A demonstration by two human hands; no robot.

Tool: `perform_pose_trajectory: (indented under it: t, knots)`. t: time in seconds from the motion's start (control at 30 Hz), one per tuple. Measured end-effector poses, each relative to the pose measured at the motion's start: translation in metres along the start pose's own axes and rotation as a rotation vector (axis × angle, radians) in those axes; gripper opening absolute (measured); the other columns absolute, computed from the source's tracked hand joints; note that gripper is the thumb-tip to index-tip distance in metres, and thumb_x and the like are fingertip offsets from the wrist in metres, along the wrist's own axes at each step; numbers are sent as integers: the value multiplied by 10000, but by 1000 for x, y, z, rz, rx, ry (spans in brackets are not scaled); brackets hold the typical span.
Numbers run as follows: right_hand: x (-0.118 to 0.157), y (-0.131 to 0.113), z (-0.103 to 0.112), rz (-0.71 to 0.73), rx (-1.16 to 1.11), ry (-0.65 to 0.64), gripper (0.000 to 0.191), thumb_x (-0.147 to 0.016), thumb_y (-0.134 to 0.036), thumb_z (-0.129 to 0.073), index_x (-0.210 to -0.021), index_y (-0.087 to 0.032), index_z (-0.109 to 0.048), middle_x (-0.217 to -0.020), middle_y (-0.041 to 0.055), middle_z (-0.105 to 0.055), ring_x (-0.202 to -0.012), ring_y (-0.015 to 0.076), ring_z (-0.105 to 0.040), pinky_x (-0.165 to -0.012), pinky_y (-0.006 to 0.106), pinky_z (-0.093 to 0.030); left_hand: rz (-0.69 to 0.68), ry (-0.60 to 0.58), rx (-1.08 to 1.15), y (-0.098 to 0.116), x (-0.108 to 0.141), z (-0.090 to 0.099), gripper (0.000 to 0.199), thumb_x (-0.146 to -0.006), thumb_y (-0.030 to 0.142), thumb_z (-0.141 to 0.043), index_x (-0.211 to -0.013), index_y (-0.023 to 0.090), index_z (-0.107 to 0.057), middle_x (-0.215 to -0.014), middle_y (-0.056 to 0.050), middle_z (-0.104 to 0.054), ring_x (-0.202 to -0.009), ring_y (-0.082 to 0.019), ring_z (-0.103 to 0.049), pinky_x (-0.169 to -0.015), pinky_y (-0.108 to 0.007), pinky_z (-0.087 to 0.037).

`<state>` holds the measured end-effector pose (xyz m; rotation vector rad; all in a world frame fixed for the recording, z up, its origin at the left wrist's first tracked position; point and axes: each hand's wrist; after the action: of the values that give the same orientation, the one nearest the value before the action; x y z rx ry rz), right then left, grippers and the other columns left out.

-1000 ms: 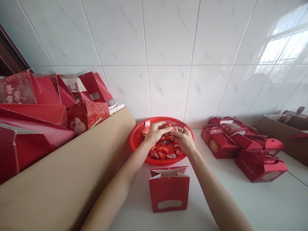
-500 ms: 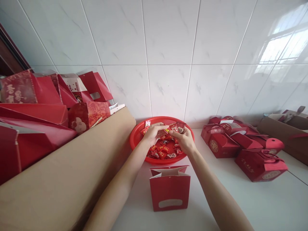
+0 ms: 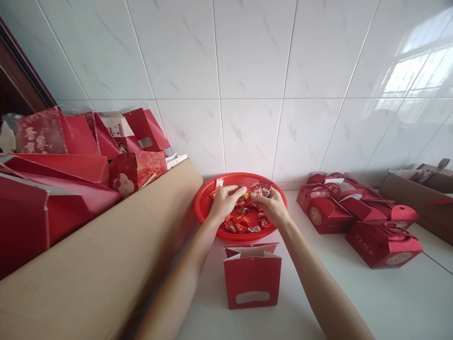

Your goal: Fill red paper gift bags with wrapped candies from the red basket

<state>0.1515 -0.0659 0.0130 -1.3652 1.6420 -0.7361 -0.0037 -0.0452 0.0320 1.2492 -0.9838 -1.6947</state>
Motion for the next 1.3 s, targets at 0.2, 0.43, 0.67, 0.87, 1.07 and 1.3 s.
perform_pose_trajectory:
  t: [0.2, 0.43, 0.67, 0.87, 1.07, 1.3]
  knots:
    - [2, -5, -1, -35, 7, 10, 266, -614, -338, -856, -722, -183, -668, -727, 0, -703, -637, 130, -637, -610, 237, -543, 43, 32, -30, 9, 6, 9, 404, -759, 477, -657, -515, 206, -484, -541, 26, -435, -560, -131, -435, -523, -267, -316]
    - [18, -12, -7, -98, 191, -164, 349, -660, -351, -823, -902, -190, -630, -728, -17, -699, -596, 157, -677, -565, 263, -561, -51, -79, -58, 14, 10, 14, 389, -749, 491, -694, -538, 191, -565, -589, 25, -507, -626, -136, -491, -599, -242, -393]
    - [35, -23, -11, -104, 315, -221, 338, -701, -300, -787, -1001, -208, -660, -698, -48, -681, -558, 131, -645, -515, 230, -533, 63, -268, 21, 20, 16, 21, 370, -735, 511, -721, -556, 197, -644, -520, 27, -530, -516, -121, -465, -498, -237, -377]
    - [43, -26, -13, -169, 284, -206, 246, -726, -300, -784, -904, -190, -656, -688, -30, -686, -619, 138, -669, -539, 220, -541, 13, -229, 51, 24, 20, 20, 396, -738, 527, -723, -563, 190, -610, -546, 25, -528, -544, -120, -469, -514, -233, -383]
    - [43, -29, -11, -230, 250, -245, 288, -658, -234, -798, -903, -177, -657, -705, -16, -716, -623, 134, -672, -569, 223, -546, -28, -200, 33, 22, 20, 14, 435, -770, 491, -722, -516, 200, -522, -481, 48, -459, -496, -105, -416, -512, -244, -352]
    - [38, -27, -3, -260, 219, -246, 292, -633, -182, -775, -891, -178, -637, -730, -33, -709, -638, 136, -691, -639, 266, -604, -57, -200, -13, 22, 21, 10, 367, -791, 486, -704, -581, 204, -598, -515, 36, -521, -561, -137, -508, -567, -258, -390]
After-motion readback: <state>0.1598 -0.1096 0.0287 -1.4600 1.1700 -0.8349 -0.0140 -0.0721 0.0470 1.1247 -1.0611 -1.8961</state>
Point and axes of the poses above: each hand's wrist, its own x-axis away from the middle knuckle, its own z-axis out of the back of the hand, y = z × x
